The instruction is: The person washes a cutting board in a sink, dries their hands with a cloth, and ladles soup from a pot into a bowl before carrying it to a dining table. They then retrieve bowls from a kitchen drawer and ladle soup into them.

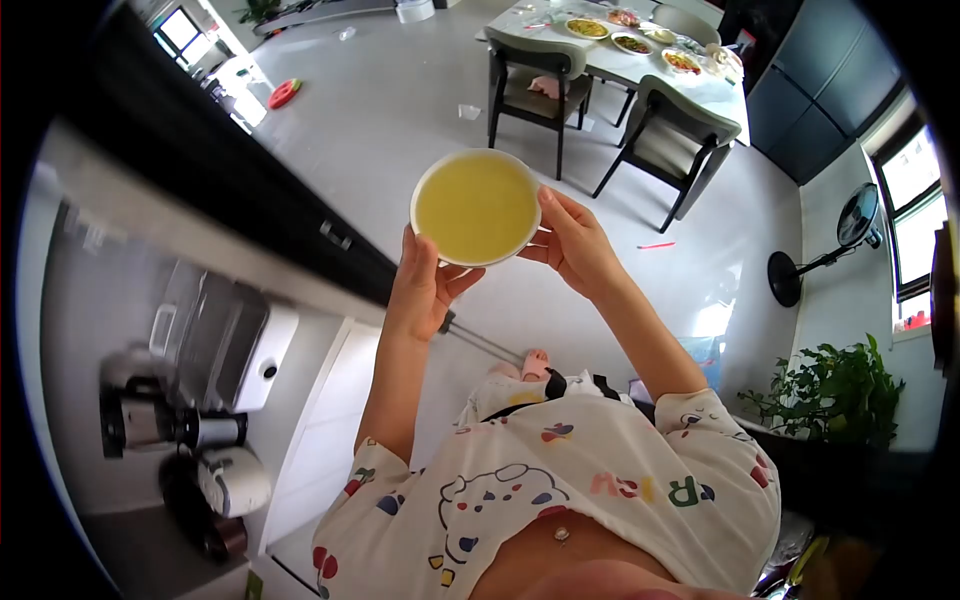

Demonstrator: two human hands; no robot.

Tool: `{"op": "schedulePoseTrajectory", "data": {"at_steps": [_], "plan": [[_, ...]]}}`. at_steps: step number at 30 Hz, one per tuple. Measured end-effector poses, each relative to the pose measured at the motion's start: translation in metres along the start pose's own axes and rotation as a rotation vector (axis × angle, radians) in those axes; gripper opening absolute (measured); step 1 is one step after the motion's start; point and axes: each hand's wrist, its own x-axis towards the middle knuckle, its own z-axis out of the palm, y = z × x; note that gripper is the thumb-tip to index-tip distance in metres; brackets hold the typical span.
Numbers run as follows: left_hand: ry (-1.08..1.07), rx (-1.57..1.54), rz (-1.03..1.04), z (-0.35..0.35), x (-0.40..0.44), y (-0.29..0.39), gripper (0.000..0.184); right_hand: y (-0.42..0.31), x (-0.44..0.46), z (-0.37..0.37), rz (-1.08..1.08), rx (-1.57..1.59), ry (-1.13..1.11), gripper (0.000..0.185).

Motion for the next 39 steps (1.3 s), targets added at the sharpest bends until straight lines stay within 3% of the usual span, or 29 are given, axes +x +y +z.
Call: {"op": "schedulePoseTrajectory", "data": {"at_steps": [7,20,27,33,39], "plan": [[-0.08,-0.011,-0.094,0.04,0.18,0.001,0.065,-0.083,0.109,-0.083,-0.069,-0.014,0.133,0.047],[-0.425,-0.007,-0.268,0.118,0.502,-0.015,0.06,-0.208,0.279,-0.25,-0.204,0.036,0.349,0.047],[-0.509,-0.038,-0.351,0.187,0.647,-0.061,0.052,-0.278,0.341,-0.359,-0.234,0.038,0.439,0.046],[-0.449,-0.01,-0.329,0.257,0.755,-0.117,0.059,-0.341,0.387,-0.47,-0.204,0.035,0.478,0.048],[-0.451,-0.019,-0.393,0.307,0.856,-0.165,0.054,-0.386,0.438,-0.573,-0.178,0.07,0.496,0.049]]}}
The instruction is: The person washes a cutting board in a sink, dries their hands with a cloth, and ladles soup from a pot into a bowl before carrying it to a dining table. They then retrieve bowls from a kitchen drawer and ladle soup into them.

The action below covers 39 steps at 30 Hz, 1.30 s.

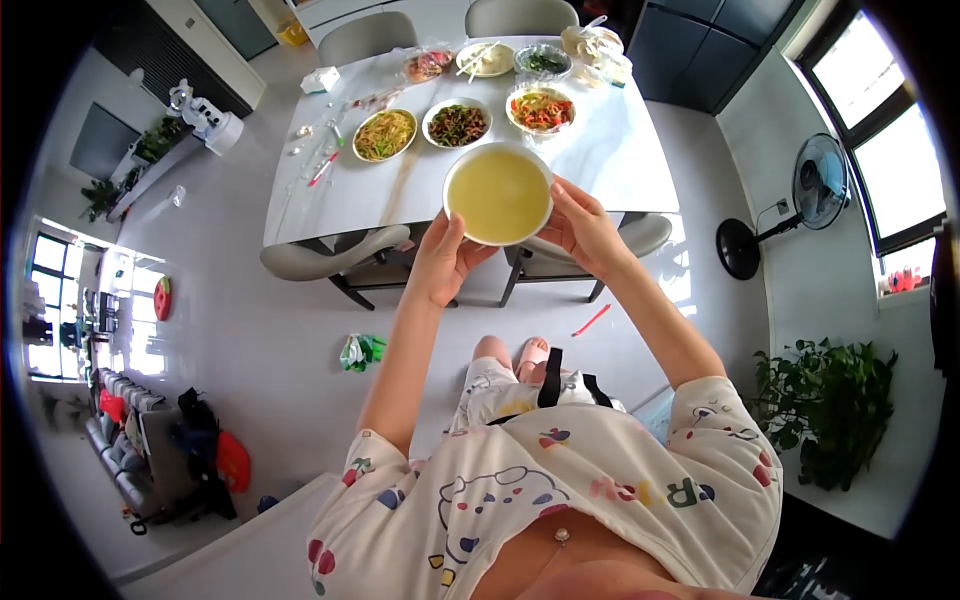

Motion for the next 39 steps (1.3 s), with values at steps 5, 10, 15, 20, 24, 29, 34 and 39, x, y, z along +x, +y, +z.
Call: {"op": "schedulePoseTrajectory", "data": {"at_steps": [5,10,15,20,24,29,34,39], "plan": [[-0.034,0.033,-0.017,-0.02,0.087,-0.013,0.056,-0.01,0.069,-0.043,0.022,0.004,0.031,0.049],[-0.035,0.025,-0.111,-0.056,0.158,-0.026,0.056,0.011,0.14,-0.085,0.038,0.058,0.069,0.048],[-0.063,0.006,-0.21,-0.095,0.213,-0.037,0.057,0.037,0.193,-0.105,0.054,0.147,0.125,0.044],[-0.069,0.035,-0.285,-0.136,0.258,-0.053,0.058,0.075,0.242,-0.128,0.086,0.258,0.146,0.046],[-0.029,0.078,-0.334,-0.172,0.28,-0.075,0.06,0.101,0.27,-0.141,0.124,0.292,0.198,0.044],[-0.008,0.207,-0.411,-0.202,0.299,-0.091,0.068,0.122,0.292,-0.148,0.162,0.318,0.254,0.043],[0.014,0.326,-0.493,-0.219,0.31,-0.096,0.06,0.134,0.305,-0.151,0.2,0.33,0.272,0.042],[0.031,0.305,-0.488,-0.222,0.317,-0.095,0.062,0.137,0.315,-0.153,0.203,0.321,0.279,0.041]]}}
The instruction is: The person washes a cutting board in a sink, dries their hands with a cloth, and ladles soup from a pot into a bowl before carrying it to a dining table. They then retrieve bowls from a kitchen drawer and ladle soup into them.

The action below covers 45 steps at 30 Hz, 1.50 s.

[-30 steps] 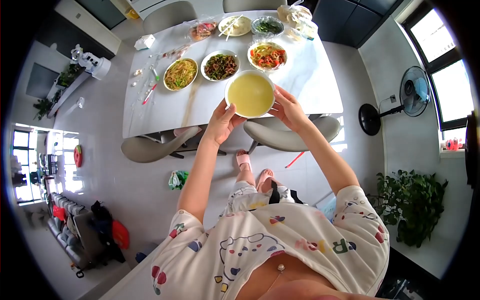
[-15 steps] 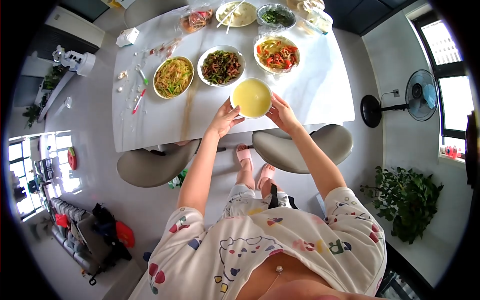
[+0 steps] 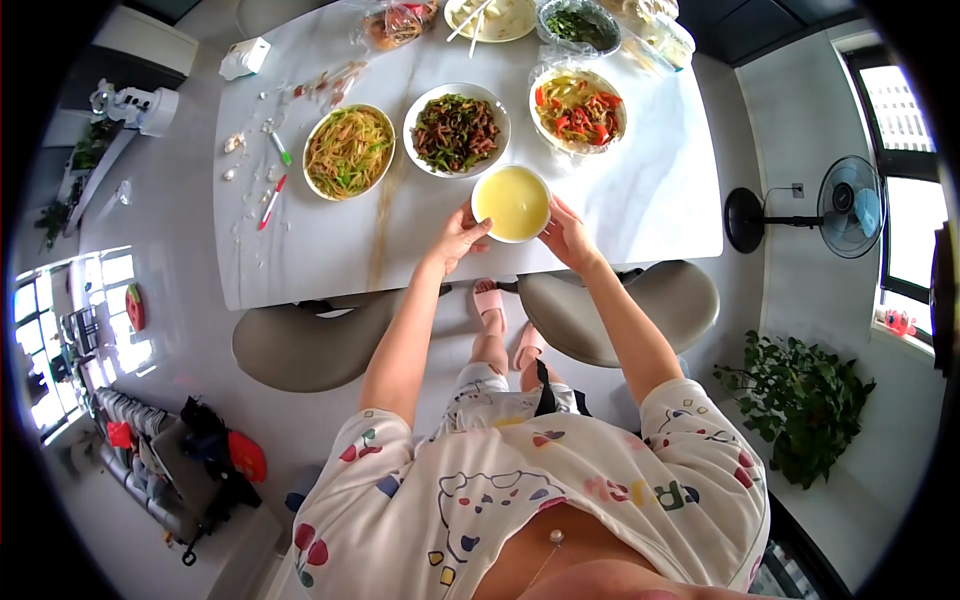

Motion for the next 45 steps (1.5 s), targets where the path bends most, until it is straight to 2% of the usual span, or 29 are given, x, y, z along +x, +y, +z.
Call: {"op": "schedulePoseTrajectory", "data": {"at_steps": [4,10,13,16,17,19,21,22,25,26,28,31,32,33,35,40,43,44,45], "plan": [[-0.018,-0.01,-0.013,-0.004,0.006,0.006,0.065,-0.002,0.007,-0.002,0.011,-0.009,0.019,0.042],[-0.033,-0.009,-0.015,-0.007,0.013,0.003,0.079,-0.006,0.008,0.001,0.008,-0.039,0.009,0.042],[0.054,-0.005,0.032,-0.001,0.01,0.001,0.084,-0.005,0.01,0.0,-0.016,-0.145,0.006,0.045],[0.186,-0.033,0.01,0.006,-0.006,0.0,0.079,0.0,0.014,-0.009,-0.073,-0.248,0.164,0.05],[0.259,-0.056,0.014,0.01,-0.015,0.0,0.079,0.006,0.017,-0.016,-0.144,-0.298,0.339,0.06],[0.414,-0.107,0.023,0.02,-0.039,-0.004,0.078,0.0,0.004,-0.01,-0.236,-0.352,0.498,0.066],[0.539,-0.17,0.073,0.027,-0.068,-0.01,0.076,0.003,-0.006,-0.012,-0.455,-0.5,0.53,0.066],[0.589,-0.212,0.081,0.032,-0.087,-0.012,0.075,-0.001,-0.023,0.017,-0.588,-0.561,0.505,0.062],[0.767,-0.385,0.194,0.051,-0.14,-0.021,0.071,0.007,-0.064,0.07,-0.706,-0.707,0.222,0.059],[0.842,-0.438,0.245,0.058,-0.156,-0.027,0.071,0.019,-0.07,0.08,-0.684,-0.72,0.05,0.056],[1.011,-0.526,0.352,0.077,-0.193,-0.03,0.072,0.044,-0.102,0.12,-0.491,-0.738,-0.242,0.057],[1.285,-0.422,0.597,0.095,-0.24,-0.071,0.075,0.099,-0.152,0.149,-0.191,-0.894,-0.779,0.059],[1.394,-0.387,0.648,0.102,-0.262,-0.079,0.075,0.146,-0.152,0.137,-0.047,-0.736,-0.874,0.06],[1.509,-0.363,0.685,0.11,-0.288,-0.085,0.075,0.149,-0.191,0.161,0.059,-0.826,-1.001,0.055],[1.751,-0.32,0.732,0.128,-0.345,-0.101,0.074,0.168,-0.252,0.184,0.277,-0.969,-1.248,0.058],[2.35,-0.387,0.764,0.196,-0.488,-0.176,0.073,0.245,-0.399,0.182,0.665,-0.93,-1.659,0.064],[2.655,-0.554,0.834,0.249,-0.573,-0.233,0.069,0.294,-0.486,0.161,0.817,-1.058,-1.925,0.067],[2.716,-0.615,0.94,0.272,-0.603,-0.246,0.067,0.305,-0.52,0.157,0.825,-1.075,-2.032,0.067],[2.802,-0.597,0.912,0.292,-0.626,-0.276,0.068,0.319,-0.553,0.146,0.869,-1.074,-2.098,0.067]]}}
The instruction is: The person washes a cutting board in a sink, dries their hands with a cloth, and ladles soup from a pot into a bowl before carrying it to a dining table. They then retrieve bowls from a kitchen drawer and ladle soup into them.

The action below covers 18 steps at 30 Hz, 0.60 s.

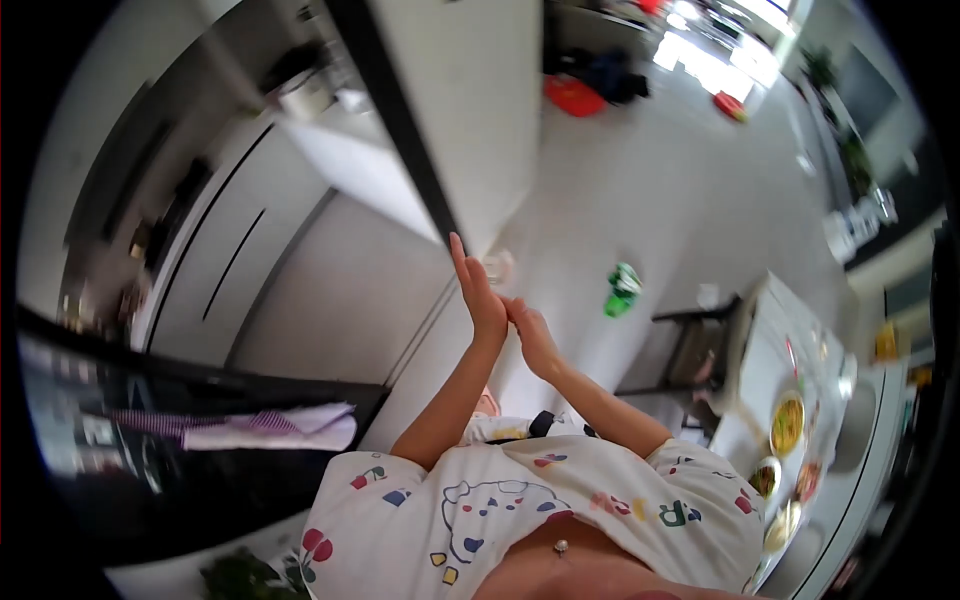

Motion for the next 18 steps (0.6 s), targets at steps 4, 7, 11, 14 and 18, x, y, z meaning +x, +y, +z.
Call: {"op": "schedulePoseTrajectory", "data": {"at_steps": [4,7,11,14,18], "plan": [[0.206,0.072,0.117,-0.134,0.101,0.008,0.067,0.017,0.109,0.103,-0.01,0.01,-0.261,0.064],[0.342,0.05,0.163,-0.221,0.166,0.014,0.064,0.012,0.18,0.182,0.051,0.208,-0.388,0.06],[0.5,-0.021,0.117,-0.317,0.225,0.021,0.064,0.014,0.262,0.259,0.197,0.27,-0.556,0.064],[0.633,-0.067,0.058,-0.38,0.263,0.015,0.066,0.027,0.322,0.302,0.312,0.289,-0.636,0.064],[0.796,-0.089,-0.046,-0.448,0.321,0.008,0.07,0.044,0.41,0.357,0.324,0.3,-0.695,0.064]]}}
